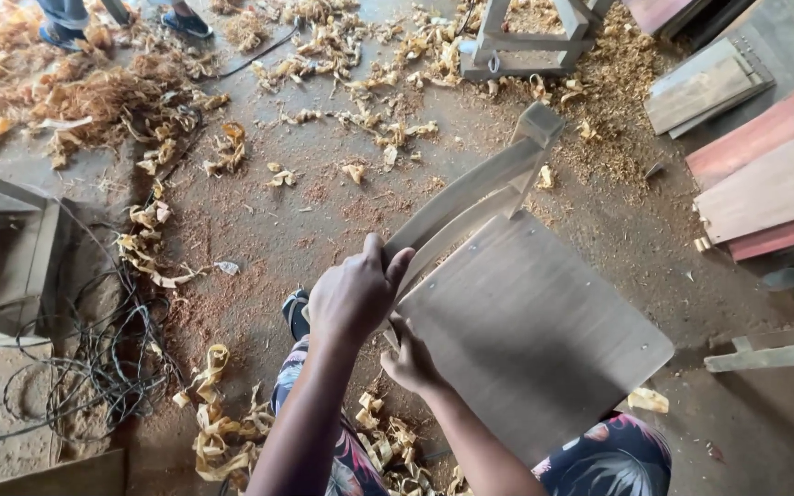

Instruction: Sanding the wooden backrest of a chair by hand using sandpaper to smooth the surface.

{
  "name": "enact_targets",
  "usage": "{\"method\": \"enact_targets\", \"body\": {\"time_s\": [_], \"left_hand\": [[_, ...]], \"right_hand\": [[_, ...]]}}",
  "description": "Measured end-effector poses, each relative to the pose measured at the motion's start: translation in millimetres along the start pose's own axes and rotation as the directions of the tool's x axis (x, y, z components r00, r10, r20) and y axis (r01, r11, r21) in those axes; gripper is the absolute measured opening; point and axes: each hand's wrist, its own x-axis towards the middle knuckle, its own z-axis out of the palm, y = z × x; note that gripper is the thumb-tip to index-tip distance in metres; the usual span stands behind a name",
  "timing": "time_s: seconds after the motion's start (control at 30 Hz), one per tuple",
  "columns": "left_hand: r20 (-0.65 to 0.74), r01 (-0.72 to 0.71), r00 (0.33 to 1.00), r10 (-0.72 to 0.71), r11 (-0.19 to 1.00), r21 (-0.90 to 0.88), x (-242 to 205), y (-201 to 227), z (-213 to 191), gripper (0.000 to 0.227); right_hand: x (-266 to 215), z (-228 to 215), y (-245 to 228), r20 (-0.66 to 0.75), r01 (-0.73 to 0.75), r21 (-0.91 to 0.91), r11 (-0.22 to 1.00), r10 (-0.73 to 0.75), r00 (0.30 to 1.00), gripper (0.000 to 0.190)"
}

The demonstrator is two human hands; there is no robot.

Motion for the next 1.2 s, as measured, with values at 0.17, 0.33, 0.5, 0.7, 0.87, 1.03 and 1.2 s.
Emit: {"method": "enact_targets", "body": {"time_s": [0.17,0.33,0.5,0.7,0.87,1.03,1.2], "left_hand": [[-0.023,-0.011,1.0,0.011,1.0,-0.003,-2.3,6.5,-1.4,0.054],[-0.024,-0.009,1.0,0.009,1.0,-0.004,3.5,0.9,2.8,0.055],[-0.023,0.014,1.0,-0.015,1.0,-0.023,0.0,2.2,2.3,0.054],[-0.034,0.004,0.999,-0.005,0.999,-0.038,-5.9,4.3,-1.1,0.052],[-0.029,0.003,1.0,-0.004,1.0,-0.031,-9.1,-0.7,-2.3,0.053],[-0.016,0.006,1.0,-0.006,1.0,-0.024,-6.0,0.1,-3.5,0.054],[-0.028,0.002,1.0,-0.003,1.0,-0.016,-5.3,-1.3,2.5,0.055]], "right_hand": [[52.1,15.3,68.5,-0.039,0.179,-0.369,0.912,-0.208,0.977,0.046],[19.2,2.4,45.5,0.008,0.163,-0.223,0.961,-0.165,0.986,0.062],[12.8,13.0,51.1,-0.017,0.088,-0.177,0.98,-0.093,0.996,0.076],[51.0,20.8,64.1,0.005,0.033,-0.258,0.966,-0.032,0.999,0.062],[5.9,5.6,29.3,0.05,0.144,-0.113,0.983,-0.139,0.989,0.082],[57.8,26.8,89.4,0.094,0.059,-0.215,0.975,-0.039,0.995,0.059],[24.1,7.9,39.3,0.11,0.048,-0.264,0.963,-0.019,0.994,0.055]]}}
